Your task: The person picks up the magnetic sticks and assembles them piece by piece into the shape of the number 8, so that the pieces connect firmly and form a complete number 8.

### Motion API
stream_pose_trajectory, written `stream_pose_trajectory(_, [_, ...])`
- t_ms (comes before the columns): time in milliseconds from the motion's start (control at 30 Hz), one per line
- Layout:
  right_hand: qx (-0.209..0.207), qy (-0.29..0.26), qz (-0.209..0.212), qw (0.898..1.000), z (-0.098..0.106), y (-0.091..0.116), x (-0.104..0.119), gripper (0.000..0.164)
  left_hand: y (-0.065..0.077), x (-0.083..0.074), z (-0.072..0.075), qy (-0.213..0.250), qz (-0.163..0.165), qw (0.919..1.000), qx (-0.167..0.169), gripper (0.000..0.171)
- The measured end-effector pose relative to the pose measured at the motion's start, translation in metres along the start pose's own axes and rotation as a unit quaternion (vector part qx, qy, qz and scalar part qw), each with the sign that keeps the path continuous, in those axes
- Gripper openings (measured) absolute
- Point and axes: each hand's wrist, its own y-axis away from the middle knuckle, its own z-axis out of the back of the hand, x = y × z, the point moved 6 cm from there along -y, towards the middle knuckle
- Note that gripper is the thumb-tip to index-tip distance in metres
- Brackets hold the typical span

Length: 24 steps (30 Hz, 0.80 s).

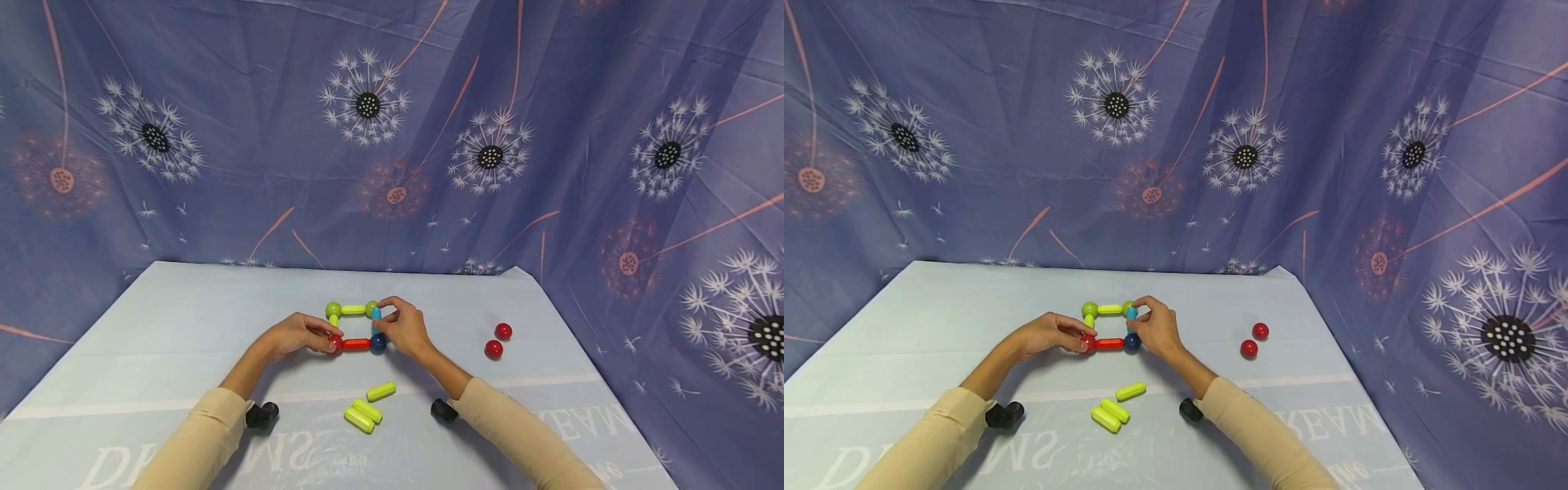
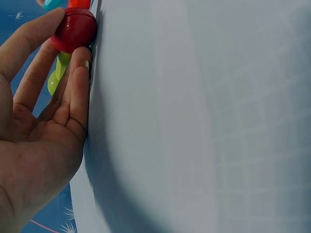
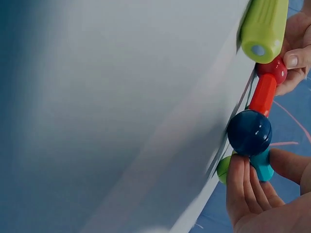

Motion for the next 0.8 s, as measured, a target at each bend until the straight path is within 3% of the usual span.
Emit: stream_pose_trajectory(800, [0.022, -0.028, -0.061, 0.997, -0.007, -0.010, -0.015, 0.033, 0.000, 0.001, 0.001, 0.007, -0.008, 0.9999, 0.004, 0.040])
